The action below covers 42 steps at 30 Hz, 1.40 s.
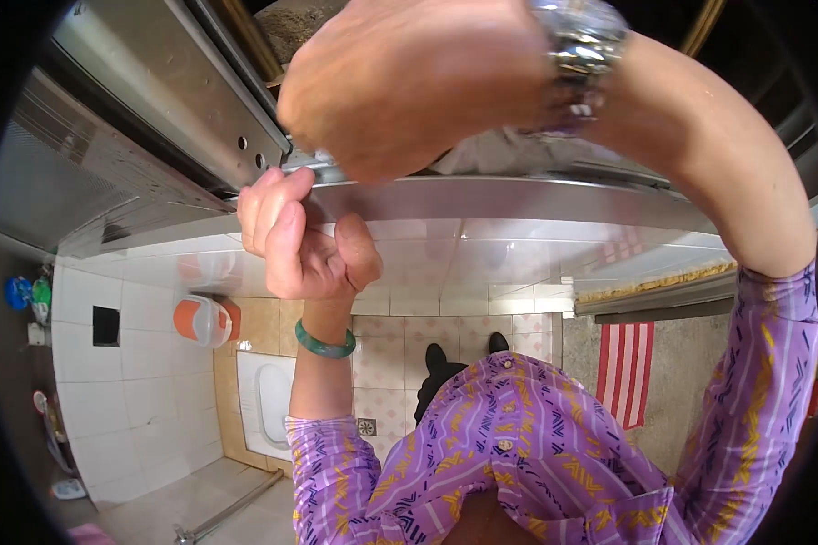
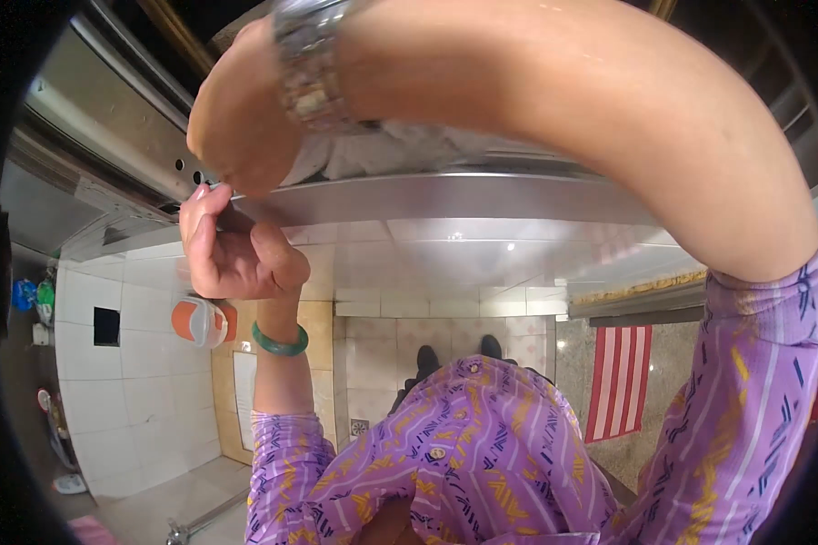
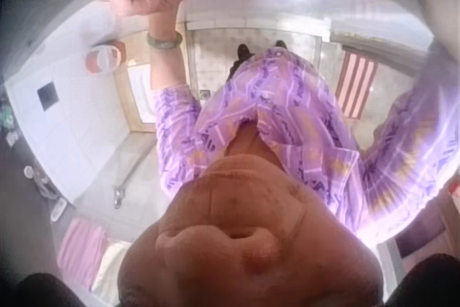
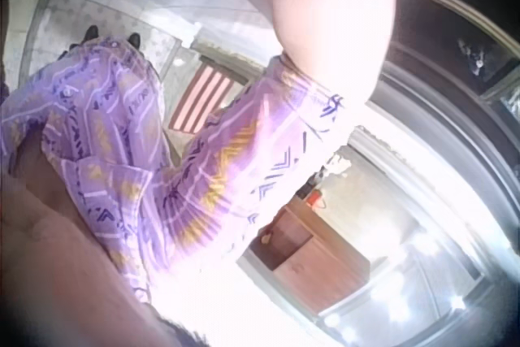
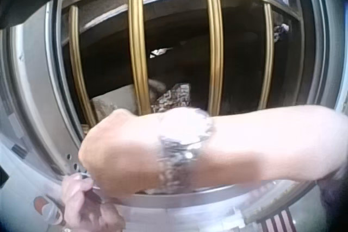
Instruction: The person wipes the tiled wall and window frame using a cloth, then washes and wrings the cloth in a sink before continuing to wipe the window glass and tracks.
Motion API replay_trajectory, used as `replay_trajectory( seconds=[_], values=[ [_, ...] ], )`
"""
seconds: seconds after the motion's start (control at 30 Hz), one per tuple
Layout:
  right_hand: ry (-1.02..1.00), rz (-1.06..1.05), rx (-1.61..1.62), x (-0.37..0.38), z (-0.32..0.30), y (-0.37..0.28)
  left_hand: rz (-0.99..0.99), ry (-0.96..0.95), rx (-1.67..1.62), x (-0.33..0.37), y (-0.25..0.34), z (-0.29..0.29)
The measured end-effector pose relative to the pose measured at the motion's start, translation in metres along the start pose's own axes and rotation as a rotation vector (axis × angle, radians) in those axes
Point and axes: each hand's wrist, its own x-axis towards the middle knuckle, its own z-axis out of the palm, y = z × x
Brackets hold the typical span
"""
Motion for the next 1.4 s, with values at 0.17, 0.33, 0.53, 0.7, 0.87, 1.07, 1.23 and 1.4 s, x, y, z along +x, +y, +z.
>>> replay_trajectory(
  seconds=[0.17, 0.33, 0.53, 0.7, 0.87, 1.07, 1.23, 1.4],
  values=[
    [-0.17, -0.017, -0.282, 0.009, -0.011, -0.016, -0.017, 0.035, 0.014, 0.002, 0.005, 0.002],
    [-0.361, 0.098, -0.43, 0.006, -0.021, -0.029, -0.109, 0.001, -0.049, 0.003, 0.01, -0.004],
    [-0.212, 0.261, -0.553, -0.072, -0.017, -0.004, -0.116, -0.034, -0.017, 0.005, 0.007, -0.013],
    [-0.239, 0.314, -0.304, -0.14, -0.046, 0.033, -0.082, -0.044, -0.023, 0.012, 0.012, -0.009],
    [0.394, 0.486, 0.173, -0.13, -0.063, 0.03, -0.141, -0.188, -0.078, 0.06, 0.047, 0.012],
    [0.388, 0.403, 0.427, -0.102, -0.058, 0.024, -0.684, -0.558, -0.324, 0.113, 0.069, 0.063],
    [0.502, 0.36, 0.334, -0.116, -0.06, 0.021, -0.482, -0.428, -0.225, 0.123, 0.046, 0.063],
    [0.7, 0.618, 0.159, -0.125, -0.063, 0.026, 0.082, -0.376, 0.142, 0.149, 0.022, 0.046]
  ],
)
